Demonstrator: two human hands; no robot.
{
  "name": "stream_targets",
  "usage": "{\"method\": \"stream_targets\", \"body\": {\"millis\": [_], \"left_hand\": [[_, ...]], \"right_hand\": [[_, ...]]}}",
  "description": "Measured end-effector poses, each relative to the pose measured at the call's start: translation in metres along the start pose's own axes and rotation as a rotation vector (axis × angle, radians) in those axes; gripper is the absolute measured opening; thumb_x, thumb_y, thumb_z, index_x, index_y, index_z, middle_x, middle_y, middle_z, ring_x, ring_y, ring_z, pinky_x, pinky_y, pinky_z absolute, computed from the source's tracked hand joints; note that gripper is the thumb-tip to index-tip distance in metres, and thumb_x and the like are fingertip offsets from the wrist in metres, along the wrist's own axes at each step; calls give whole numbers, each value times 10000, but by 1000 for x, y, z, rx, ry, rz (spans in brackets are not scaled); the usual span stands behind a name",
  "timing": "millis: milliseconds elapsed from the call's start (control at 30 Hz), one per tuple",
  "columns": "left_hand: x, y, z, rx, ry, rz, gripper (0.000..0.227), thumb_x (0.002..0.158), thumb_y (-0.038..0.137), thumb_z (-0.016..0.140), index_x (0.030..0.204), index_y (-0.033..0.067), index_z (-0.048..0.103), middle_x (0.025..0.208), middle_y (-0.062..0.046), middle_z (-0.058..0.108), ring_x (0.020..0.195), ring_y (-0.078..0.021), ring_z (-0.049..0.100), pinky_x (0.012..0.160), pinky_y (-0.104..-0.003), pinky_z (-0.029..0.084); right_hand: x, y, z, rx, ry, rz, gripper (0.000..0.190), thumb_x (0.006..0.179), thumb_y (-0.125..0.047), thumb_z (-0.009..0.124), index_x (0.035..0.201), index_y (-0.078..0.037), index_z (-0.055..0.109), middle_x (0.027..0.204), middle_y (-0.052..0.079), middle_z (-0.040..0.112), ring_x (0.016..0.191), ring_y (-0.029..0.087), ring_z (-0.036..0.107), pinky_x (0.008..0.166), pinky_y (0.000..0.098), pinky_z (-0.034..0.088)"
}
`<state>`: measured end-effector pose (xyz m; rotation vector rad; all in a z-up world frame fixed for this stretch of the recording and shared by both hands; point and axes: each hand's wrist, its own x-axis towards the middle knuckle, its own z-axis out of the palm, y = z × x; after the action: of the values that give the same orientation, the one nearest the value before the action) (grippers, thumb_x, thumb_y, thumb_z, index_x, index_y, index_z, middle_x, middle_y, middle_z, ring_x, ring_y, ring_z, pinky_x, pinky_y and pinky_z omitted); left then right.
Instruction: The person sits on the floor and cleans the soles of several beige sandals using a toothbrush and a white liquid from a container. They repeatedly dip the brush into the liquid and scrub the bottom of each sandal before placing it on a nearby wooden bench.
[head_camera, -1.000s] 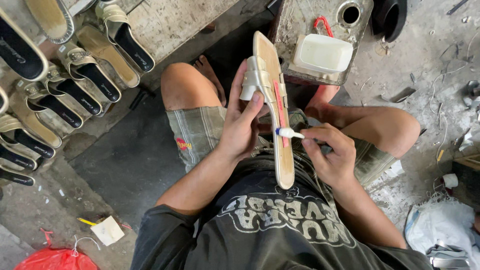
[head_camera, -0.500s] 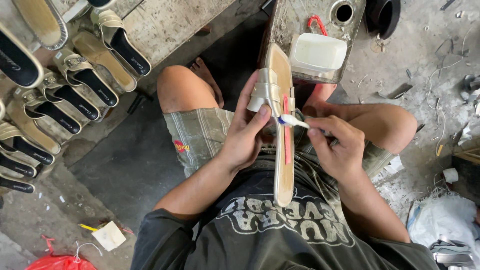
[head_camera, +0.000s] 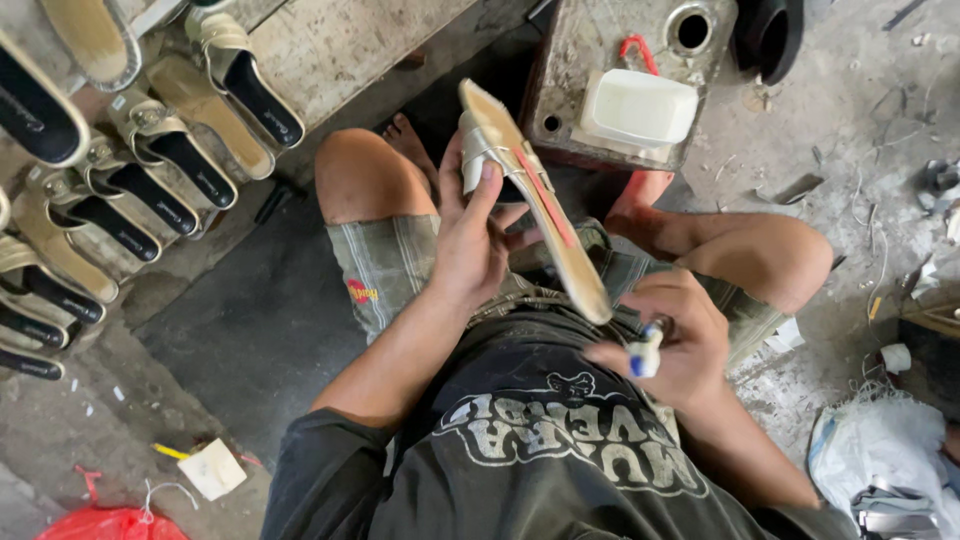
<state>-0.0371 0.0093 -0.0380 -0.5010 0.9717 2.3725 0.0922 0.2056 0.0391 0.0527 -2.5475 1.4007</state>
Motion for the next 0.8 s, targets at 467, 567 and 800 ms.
{"method": "stream_targets", "body": {"millis": [467,567,800], "left_hand": [[5,-8,-11,1587,-242,1008,959,733,316,961,1517,85,458,1506,-143,522,1433,-351,483,1213,-445,428],[4,-11,-17,1438,-186,898,975,724,319,973,1496,24,455,1469,-194,528,1382,-362,505,1174,-439,427],[-15,-12,-24,992,-204,501,914,773,225,933,1471,-34,402,1315,-164,641,1262,-280,638,1162,-382,461]], "right_hand": [[32,51,-8,258,231,277,235,909,-95,804,1068,16,670,969,20,674,851,65,599,765,210,484],[52,78,-6,334,243,393,167,982,-194,682,1106,-90,643,938,-8,662,761,65,566,664,218,450],[122,171,9,-956,-185,163,150,977,-211,623,1082,-192,729,986,134,697,828,348,694,734,471,517]]}}
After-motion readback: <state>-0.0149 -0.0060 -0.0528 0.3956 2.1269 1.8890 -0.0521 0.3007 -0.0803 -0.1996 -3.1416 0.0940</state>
